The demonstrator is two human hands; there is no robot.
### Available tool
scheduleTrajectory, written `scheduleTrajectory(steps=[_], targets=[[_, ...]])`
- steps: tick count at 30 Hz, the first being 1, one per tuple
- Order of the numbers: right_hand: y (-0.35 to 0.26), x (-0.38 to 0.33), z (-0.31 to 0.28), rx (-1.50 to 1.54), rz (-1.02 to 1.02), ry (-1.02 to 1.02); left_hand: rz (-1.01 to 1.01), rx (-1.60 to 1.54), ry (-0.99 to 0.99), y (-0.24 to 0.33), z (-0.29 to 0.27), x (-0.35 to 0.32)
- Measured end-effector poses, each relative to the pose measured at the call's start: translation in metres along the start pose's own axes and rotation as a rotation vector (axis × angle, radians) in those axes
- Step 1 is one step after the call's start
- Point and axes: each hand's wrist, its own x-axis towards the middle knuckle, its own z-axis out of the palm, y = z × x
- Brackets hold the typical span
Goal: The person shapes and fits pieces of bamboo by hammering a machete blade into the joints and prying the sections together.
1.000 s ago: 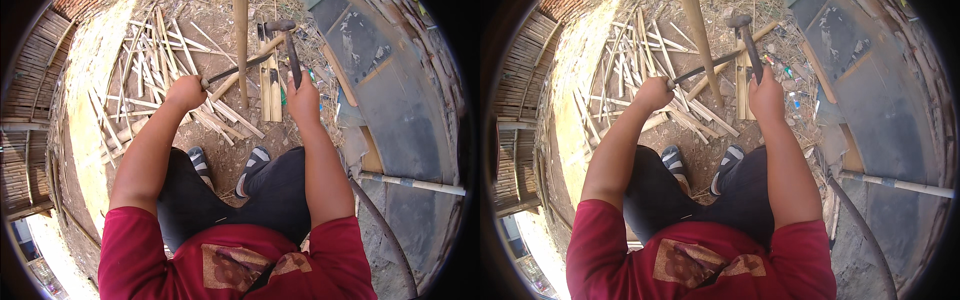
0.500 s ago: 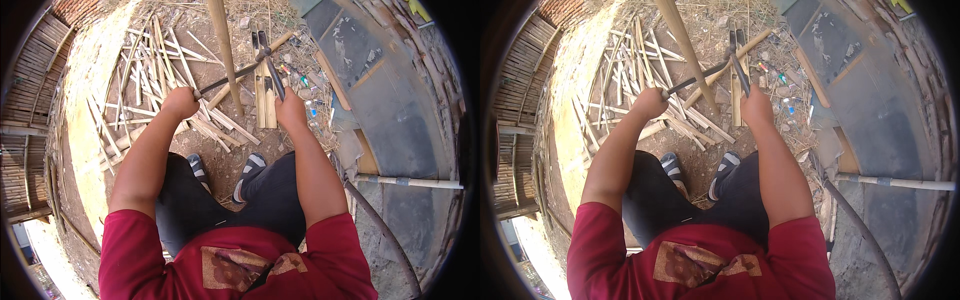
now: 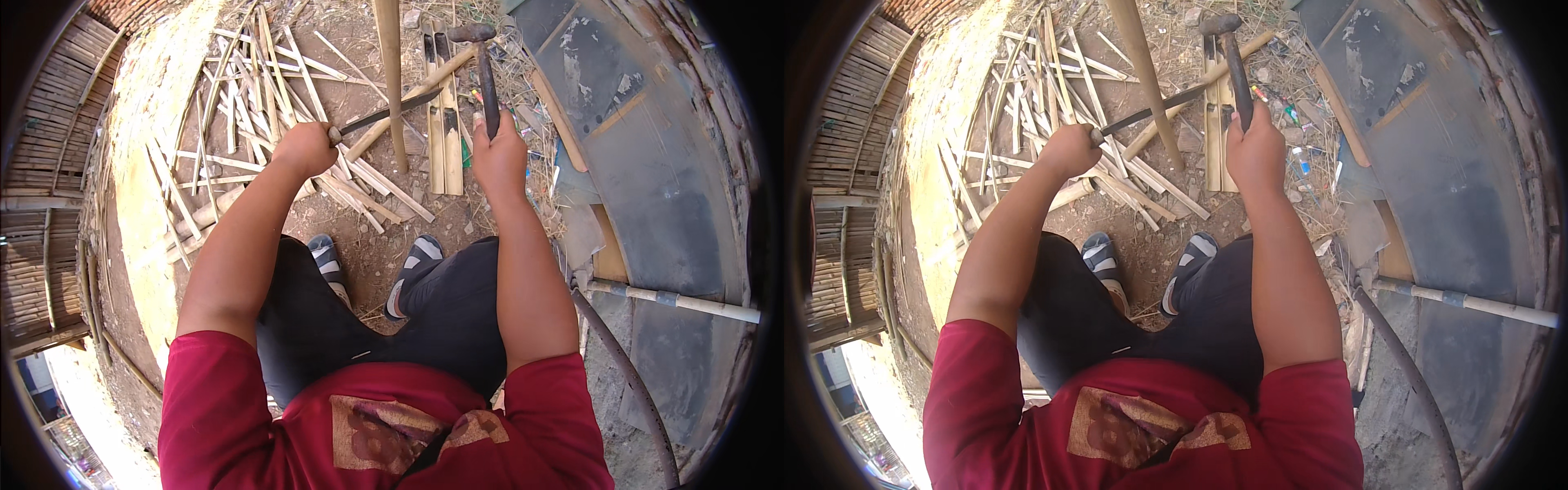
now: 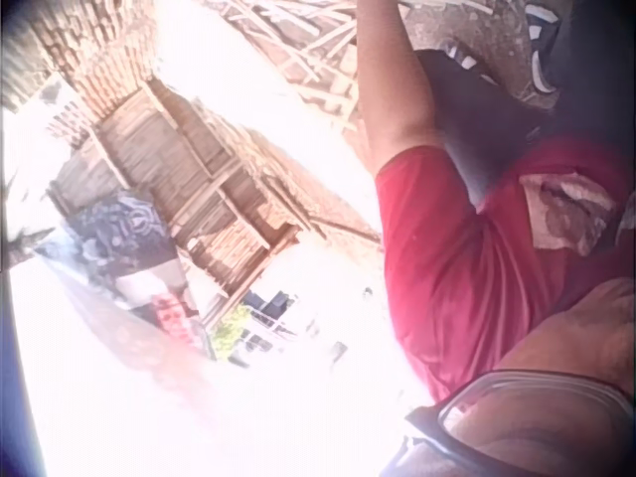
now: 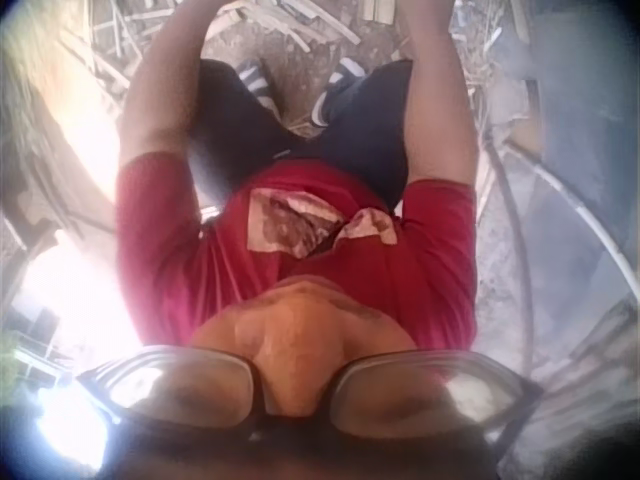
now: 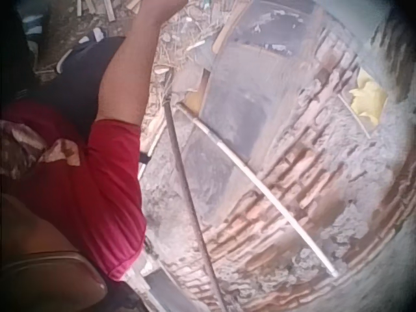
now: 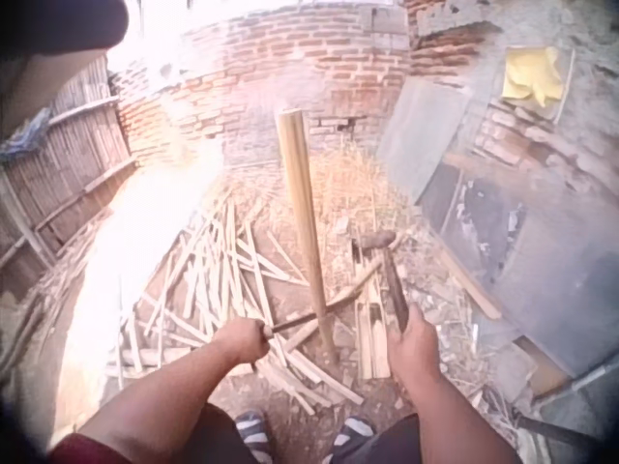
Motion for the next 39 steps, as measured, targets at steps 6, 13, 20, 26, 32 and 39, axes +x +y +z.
scheduleTrajectory(steps=[6,13,20,26,32,39], targets=[[0.061,0.011,0.034,-0.263,-0.016,-0.146,-0.012,0.015,0.016,-0.006,0.003,0.010],[0.021,0.002,0.021,-0.125,-0.079,-0.021,0.052,-0.011,0.066,-0.007,0.018,0.010],[0.026,0.008,0.024,-0.103,-0.073,-0.082,-0.001,0.032,-0.037,0.003,0.011,0.004],[0.054,0.005,0.032,-0.249,-0.030,-0.134,0.026,0.006,0.010,-0.005,0.022,0.012],[-0.003,0.000,-0.002,-0.101,0.025,-0.096,-0.010,0.000,-0.020,-0.004,0.018,0.007],[0.050,0.007,0.045,-0.380,0.023,-0.293,0.036,-0.023,0.019,0.002,0.028,0.012]])
